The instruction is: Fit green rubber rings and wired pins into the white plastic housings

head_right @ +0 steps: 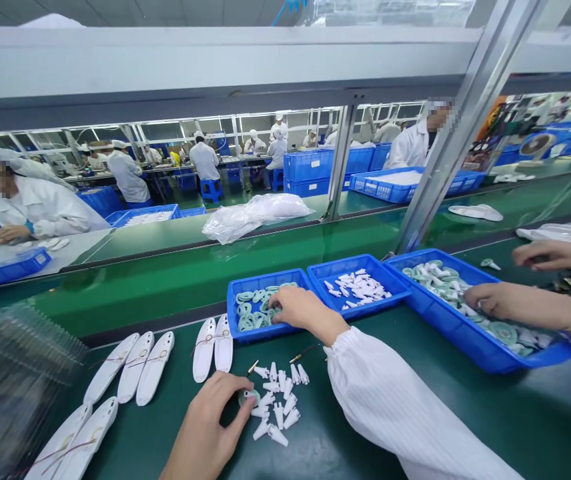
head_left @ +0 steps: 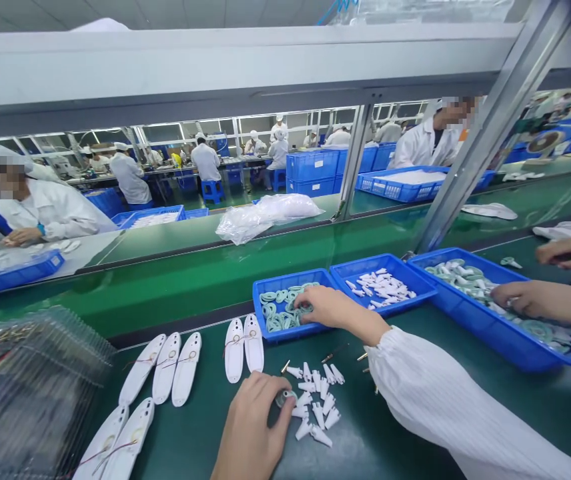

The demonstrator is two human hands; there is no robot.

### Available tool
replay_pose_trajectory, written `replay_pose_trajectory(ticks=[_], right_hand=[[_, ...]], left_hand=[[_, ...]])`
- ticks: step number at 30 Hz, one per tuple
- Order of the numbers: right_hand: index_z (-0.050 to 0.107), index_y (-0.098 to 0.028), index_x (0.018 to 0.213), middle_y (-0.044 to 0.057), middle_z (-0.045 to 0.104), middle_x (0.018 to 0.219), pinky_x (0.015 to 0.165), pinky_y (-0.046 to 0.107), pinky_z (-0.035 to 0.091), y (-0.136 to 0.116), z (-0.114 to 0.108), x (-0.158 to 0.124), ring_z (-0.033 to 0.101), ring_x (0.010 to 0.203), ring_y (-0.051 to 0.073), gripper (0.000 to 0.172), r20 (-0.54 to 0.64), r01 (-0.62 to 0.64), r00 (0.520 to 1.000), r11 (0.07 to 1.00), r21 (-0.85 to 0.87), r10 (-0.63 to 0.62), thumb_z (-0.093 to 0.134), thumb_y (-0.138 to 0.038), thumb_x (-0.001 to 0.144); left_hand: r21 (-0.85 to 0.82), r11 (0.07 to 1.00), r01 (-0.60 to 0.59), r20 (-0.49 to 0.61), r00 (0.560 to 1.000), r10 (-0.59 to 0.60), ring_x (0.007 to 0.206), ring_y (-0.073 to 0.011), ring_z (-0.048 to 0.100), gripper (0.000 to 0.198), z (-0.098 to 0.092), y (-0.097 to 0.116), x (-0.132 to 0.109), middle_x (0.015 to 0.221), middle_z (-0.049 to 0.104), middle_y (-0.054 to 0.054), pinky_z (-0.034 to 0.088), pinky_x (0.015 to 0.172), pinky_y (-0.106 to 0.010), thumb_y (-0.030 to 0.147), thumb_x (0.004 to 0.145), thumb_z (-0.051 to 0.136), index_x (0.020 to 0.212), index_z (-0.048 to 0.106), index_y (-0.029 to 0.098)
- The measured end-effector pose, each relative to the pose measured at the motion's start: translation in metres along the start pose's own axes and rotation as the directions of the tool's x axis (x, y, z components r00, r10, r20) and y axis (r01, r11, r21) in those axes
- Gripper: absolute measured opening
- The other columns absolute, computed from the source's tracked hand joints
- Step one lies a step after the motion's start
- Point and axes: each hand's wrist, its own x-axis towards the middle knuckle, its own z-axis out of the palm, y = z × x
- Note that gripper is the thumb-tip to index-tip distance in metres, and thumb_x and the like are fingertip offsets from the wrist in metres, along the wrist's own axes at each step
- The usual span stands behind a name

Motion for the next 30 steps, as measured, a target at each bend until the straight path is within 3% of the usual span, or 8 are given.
replay_pose_trajectory(ticks=[5, 10, 13, 16, 21, 24, 27, 30], right_hand=[[0.067, -0.019, 0.119, 0.008, 0.068, 0.123, 0.088, 0.043, 0.058, -0.002, 0.004, -0.001, 0.068, 0.102, 0.023, 0.023, -0.008, 0.012, 1.0, 0.999, 0.031, -0.012, 0.064, -0.032, 0.1], [0.066, -0.017, 0.118, 0.008, 0.067, 0.125, 0.09, 0.045, 0.057, 0.003, 0.004, -0.014, 0.068, 0.104, 0.023, 0.024, -0.162, 0.006, 0.987, 0.99, 0.138, 0.016, 0.066, -0.03, 0.099], [0.067, -0.016, 0.115, 0.006, 0.07, 0.112, 0.082, 0.04, 0.06, 0.011, 0.0, -0.018, 0.07, 0.092, 0.02, 0.021, -0.235, -0.023, 0.969, 0.971, 0.239, 0.081, 0.065, -0.03, 0.099], [0.066, -0.016, 0.114, 0.005, 0.071, 0.105, 0.076, 0.037, 0.06, 0.021, -0.01, -0.023, 0.07, 0.084, 0.018, 0.02, -0.311, -0.051, 0.937, 0.94, 0.337, 0.162, 0.063, -0.031, 0.101], [0.068, -0.016, 0.109, 0.004, 0.071, 0.102, 0.077, 0.036, 0.059, 0.043, -0.031, -0.037, 0.07, 0.081, 0.017, 0.02, -0.4, -0.026, 0.882, 0.875, 0.483, 0.248, 0.062, -0.033, 0.101], [0.068, -0.016, 0.104, 0.003, 0.071, 0.098, 0.073, 0.034, 0.058, 0.062, -0.04, -0.047, 0.068, 0.076, 0.015, 0.02, -0.442, -0.041, 0.823, 0.813, 0.581, 0.357, 0.061, -0.034, 0.101], [0.068, -0.016, 0.101, 0.001, 0.069, 0.081, 0.066, 0.033, 0.055, 0.066, -0.044, -0.063, 0.066, 0.067, 0.017, 0.025, -0.441, -0.045, 0.775, 0.735, 0.677, 0.453, 0.065, -0.039, 0.096], [0.071, -0.018, 0.102, 0.004, 0.071, 0.081, 0.062, 0.033, 0.054, 0.036, -0.037, -0.081, 0.065, 0.064, 0.02, 0.035, -0.386, 0.032, 0.824, 0.647, 0.762, 0.414, 0.071, -0.048, 0.084]], left_hand=[[0.073, 0.994, -0.079, 0.026, 0.997, 0.077, 0.105, -0.0293, 0.066, 0.021, 0.001, 0.008, -0.001, 0.11, 0.075, -0.007, 0.054, 0.088, -0.046, 0.015, 0.095, 0.056, 0.104, 0.073, 0.025], [0.088, 0.992, -0.088, -0.031, 0.995, 0.091, 0.103, -0.0319, 0.065, 0.022, 0.016, 0.015, 0.0, 0.107, 0.077, -0.004, 0.048, 0.086, -0.05, 0.011, 0.087, 0.063, 0.096, 0.076, 0.027], [0.055, 0.99, -0.129, -0.022, 0.991, 0.131, 0.099, -0.0298, 0.064, 0.03, 0.02, 0.018, 0.002, 0.102, 0.078, -0.003, 0.044, 0.085, -0.048, 0.004, 0.085, 0.056, 0.096, 0.074, 0.026], [0.064, 0.984, -0.163, 0.016, 0.987, 0.163, 0.096, -0.0287, 0.065, 0.035, 0.017, 0.022, 0.007, 0.1, 0.079, -0.001, 0.042, 0.084, -0.048, 0.003, 0.083, 0.055, 0.098, 0.074, 0.028], [0.213, 0.955, -0.205, 0.159, 0.972, 0.173, 0.089, -0.0298, 0.067, 0.024, 0.014, 0.028, 0.017, 0.093, 0.077, -0.006, 0.046, 0.081, -0.048, 0.011, 0.087, 0.058, 0.091, 0.077, 0.025], [0.209, 0.956, -0.205, 0.169, 0.971, 0.171, 0.088, -0.0307, 0.068, 0.019, 0.021, 0.025, 0.018, 0.092, 0.077, -0.007, 0.049, 0.082, -0.048, 0.014, 0.088, 0.062, 0.093, 0.077, 0.024], [0.13, 0.976, -0.174, 0.097, 0.982, 0.162, 0.09, -0.0301, 0.07, 0.024, 0.026, 0.021, 0.016, 0.093, 0.079, -0.006, 0.051, 0.087, -0.049, 0.011, 0.089, 0.062, 0.101, 0.076, 0.025], [-0.17, 0.985, -0.033, -0.025, 0.999, 0.029, 0.094, -0.0264, 0.073, 0.024, 0.019, 0.018, 0.017, 0.1, 0.081, -0.004, 0.055, 0.089, -0.042, 0.018, 0.091, 0.064, 0.11, 0.076, 0.028]])
